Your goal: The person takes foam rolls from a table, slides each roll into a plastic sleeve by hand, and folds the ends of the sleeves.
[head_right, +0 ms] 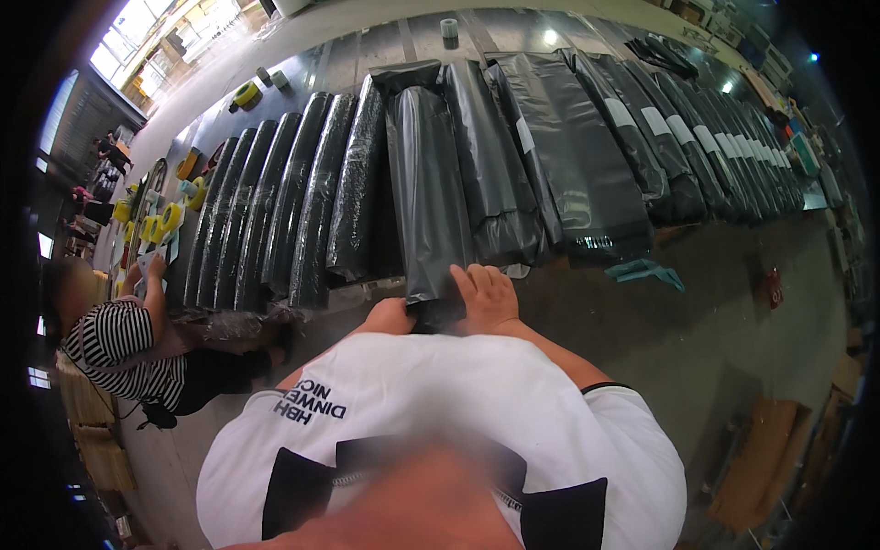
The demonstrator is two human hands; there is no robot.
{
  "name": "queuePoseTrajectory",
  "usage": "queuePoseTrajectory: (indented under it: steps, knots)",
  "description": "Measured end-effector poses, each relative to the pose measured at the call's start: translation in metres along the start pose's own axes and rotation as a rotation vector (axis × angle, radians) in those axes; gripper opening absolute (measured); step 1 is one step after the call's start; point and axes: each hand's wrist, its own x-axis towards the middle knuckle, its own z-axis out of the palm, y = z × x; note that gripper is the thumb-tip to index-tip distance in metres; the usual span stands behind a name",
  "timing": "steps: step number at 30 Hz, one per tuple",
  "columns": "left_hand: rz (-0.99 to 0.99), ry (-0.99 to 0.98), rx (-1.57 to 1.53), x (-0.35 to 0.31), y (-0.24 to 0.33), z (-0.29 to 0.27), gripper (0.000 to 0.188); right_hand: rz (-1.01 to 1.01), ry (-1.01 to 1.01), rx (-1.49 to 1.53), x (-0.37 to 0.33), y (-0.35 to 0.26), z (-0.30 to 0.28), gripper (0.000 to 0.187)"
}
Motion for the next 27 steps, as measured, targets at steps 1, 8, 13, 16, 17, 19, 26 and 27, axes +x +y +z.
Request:
queuePoseTrajectory:
  steps: [1,8,13,16,17,19,26,27]
  knots:
    - [0.044,0.004,0.015,-0.002,-0.004,-0.002,0.030,-0.019,0.034,-0.006,0.004,-0.003,-0.002,0.092]
    - [0.034,-0.070,-0.130,-0.008,-0.007,-0.059,0.032,-0.018,0.209,-0.137,0.056,-0.016,0.017,0.091]
    - [0.094,0.008,-0.072,0.009,-0.026,-0.024,0.033,-0.016,0.138,-0.079,0.052,-0.015,0.026,0.074]
    - [0.114,-0.026,-0.131,-0.007,0.004,-0.040,0.034,-0.118,0.207,-0.080,0.073,-0.004,0.021,0.046]
    - [0.162,-0.090,-0.103,-0.012,0.010,-0.043,0.034,-0.117,0.268,-0.087,0.081,-0.002,0.018,0.046]
    - [0.260,-0.220,-0.044,-0.015,0.021,-0.043,0.036,-0.110,0.391,-0.104,0.095,0.004,0.011,0.046]
    - [0.383,-0.304,-0.174,0.009,0.010,0.004,0.040,0.040,0.233,-0.099,0.043,0.007,0.020,0.051]
    - [0.366,-0.321,-0.131,0.007,0.011,-0.001,0.040,0.069,0.221,-0.088,0.043,0.010,0.025,0.051]
